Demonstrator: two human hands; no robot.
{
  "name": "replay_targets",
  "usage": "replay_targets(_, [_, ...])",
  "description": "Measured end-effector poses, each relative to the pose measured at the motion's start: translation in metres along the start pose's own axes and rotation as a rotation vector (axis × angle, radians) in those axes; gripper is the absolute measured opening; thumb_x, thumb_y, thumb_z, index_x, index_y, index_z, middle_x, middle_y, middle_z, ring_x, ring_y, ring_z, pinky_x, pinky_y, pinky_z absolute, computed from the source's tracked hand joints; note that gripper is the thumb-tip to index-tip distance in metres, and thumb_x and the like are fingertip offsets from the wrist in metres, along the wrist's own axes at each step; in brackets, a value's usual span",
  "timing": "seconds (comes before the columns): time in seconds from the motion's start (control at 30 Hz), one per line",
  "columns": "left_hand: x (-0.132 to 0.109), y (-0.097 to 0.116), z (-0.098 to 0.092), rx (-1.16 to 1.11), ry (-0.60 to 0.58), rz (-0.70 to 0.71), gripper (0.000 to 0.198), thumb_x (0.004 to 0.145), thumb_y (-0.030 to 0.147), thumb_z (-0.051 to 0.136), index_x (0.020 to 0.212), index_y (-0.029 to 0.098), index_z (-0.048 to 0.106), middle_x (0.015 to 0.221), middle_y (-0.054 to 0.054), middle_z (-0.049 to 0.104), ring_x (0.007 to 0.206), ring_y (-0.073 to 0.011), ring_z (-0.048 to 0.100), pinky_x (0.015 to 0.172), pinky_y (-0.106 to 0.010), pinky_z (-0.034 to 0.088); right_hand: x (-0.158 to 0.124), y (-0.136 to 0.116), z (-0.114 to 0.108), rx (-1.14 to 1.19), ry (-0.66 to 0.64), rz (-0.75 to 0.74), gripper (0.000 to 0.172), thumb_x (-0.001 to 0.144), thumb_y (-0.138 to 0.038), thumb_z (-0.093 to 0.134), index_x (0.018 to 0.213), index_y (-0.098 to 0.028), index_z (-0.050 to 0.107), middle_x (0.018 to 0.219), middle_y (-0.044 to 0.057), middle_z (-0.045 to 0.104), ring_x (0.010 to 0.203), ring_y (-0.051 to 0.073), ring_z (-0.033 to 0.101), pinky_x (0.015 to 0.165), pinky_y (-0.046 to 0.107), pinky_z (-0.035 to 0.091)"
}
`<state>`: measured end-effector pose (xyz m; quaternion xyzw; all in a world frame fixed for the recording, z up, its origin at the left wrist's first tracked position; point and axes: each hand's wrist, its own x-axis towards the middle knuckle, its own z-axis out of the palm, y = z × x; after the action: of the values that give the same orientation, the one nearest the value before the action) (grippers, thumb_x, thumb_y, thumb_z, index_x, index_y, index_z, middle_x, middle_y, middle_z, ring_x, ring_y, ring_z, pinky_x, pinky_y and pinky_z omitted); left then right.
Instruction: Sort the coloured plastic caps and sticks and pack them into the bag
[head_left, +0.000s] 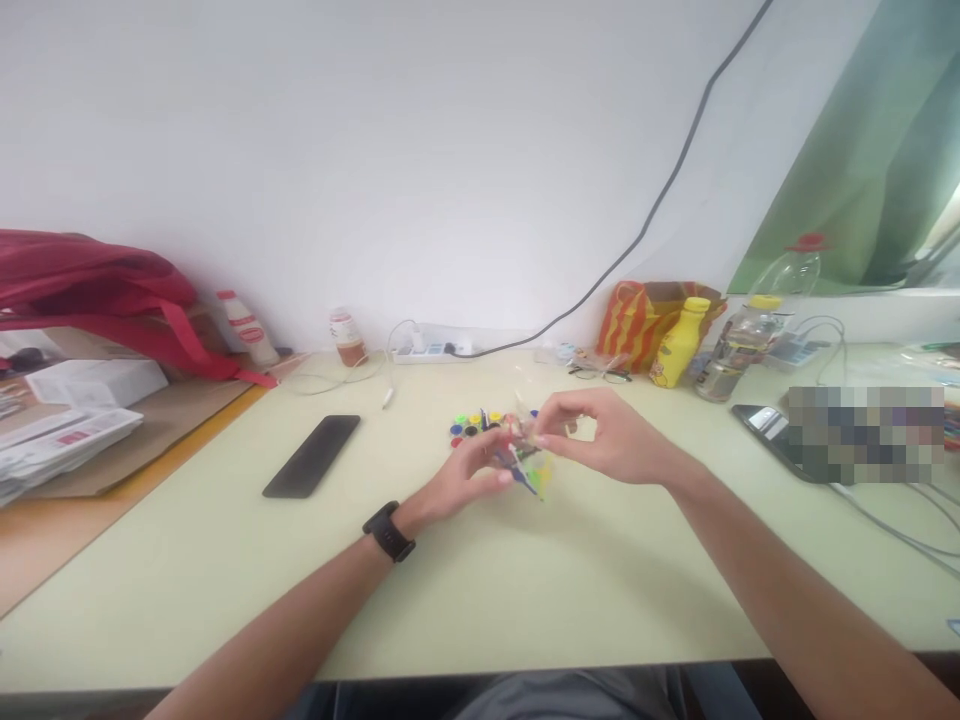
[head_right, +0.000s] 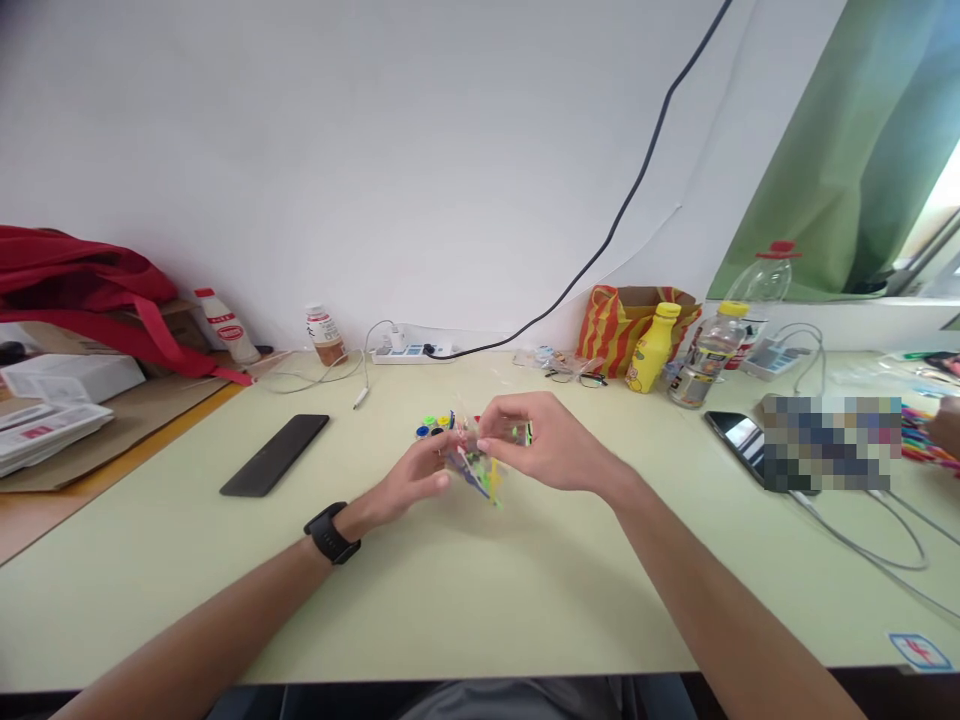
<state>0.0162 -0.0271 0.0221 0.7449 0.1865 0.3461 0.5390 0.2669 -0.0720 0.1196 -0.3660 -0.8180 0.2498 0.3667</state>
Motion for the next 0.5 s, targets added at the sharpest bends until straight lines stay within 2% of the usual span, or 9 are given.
replay_targets(0.07, [-0.001,0.002,0.006,0.034,-0.023,-0.086,0.066,0.085,0.043,0.082,0.144,0.023,0.059,0.134,-0.013,0.067,0.118,-0.0297,0.066,0.106,-0.045,0.05,0.0,0.005,0.004,0.002,0.017,0.01,0.01,0.094,-0.03,0.066,0.094,-0.021,0.072,0.088,0.003,0.074,0.079,0.018,0.066,0.074,0.032,0.053])
replay_targets(0.13, [-0.001,0.002,0.011,0.07,-0.024,-0.156,0.061,0.084,0.039,0.084,0.139,0.02,0.063,0.119,-0.012,0.073,0.108,-0.0267,0.07,0.103,-0.044,0.053,0.0,0.011,0.007,-0.054,0.105,-0.011,0.014,0.092,-0.03,0.068,0.104,-0.022,0.07,0.092,0.003,0.073,0.082,0.019,0.066,0.076,0.033,0.054])
replay_targets(0.2, [-0.001,0.002,0.014,0.099,-0.018,-0.18,0.051,0.085,0.04,0.082,0.129,0.018,0.068,0.107,-0.011,0.075,0.1,-0.0251,0.072,0.098,-0.042,0.055,-0.001,0.016,0.01,-0.185,0.268,-0.084,0.021,0.09,-0.028,0.071,0.11,-0.023,0.068,0.099,0.005,0.073,0.091,0.023,0.066,0.082,0.038,0.053])
replay_targets(0.3, [0.0,0.0,0.015,0.123,0.04,-0.198,0.042,0.082,0.041,0.084,0.113,0.016,0.071,0.107,-0.011,0.075,0.096,-0.024,0.073,0.092,-0.04,0.057,-0.007,0.014,0.014,-0.37,0.496,-0.254,0.008,0.092,-0.022,0.067,0.1,-0.024,0.067,0.094,0.006,0.072,0.091,0.024,0.065,0.083,0.04,0.051])
replay_targets(0.33, [0.0,-0.001,0.016,0.117,0.073,-0.21,0.041,0.081,0.04,0.086,0.109,0.016,0.07,0.108,-0.011,0.074,0.096,-0.0242,0.073,0.091,-0.04,0.058,-0.01,0.011,0.015,-0.402,0.508,-0.301,0.004,0.094,-0.02,0.065,0.096,-0.024,0.067,0.089,0.005,0.071,0.085,0.023,0.064,0.079,0.039,0.051])
replay_targets(0.4, [0.0,-0.001,0.016,0.085,0.121,-0.233,0.041,0.078,0.039,0.088,0.104,0.017,0.066,0.108,-0.01,0.073,0.098,-0.0254,0.074,0.091,-0.041,0.059,-0.014,0.005,0.018,-0.438,0.428,-0.346,0.007,0.096,-0.018,0.062,0.096,-0.023,0.067,0.084,0.004,0.071,0.076,0.02,0.063,0.072,0.036,0.05])
replay_targets(0.5, [-0.001,0.001,0.016,0.039,0.103,-0.233,0.043,0.08,0.038,0.087,0.109,0.019,0.062,0.103,-0.008,0.073,0.102,-0.0265,0.074,0.092,-0.043,0.059,-0.016,-0.004,0.02,-0.516,0.211,-0.3,0.013,0.097,-0.023,0.061,0.108,-0.022,0.068,0.098,0.008,0.074,0.09,0.024,0.066,0.08,0.039,0.052])
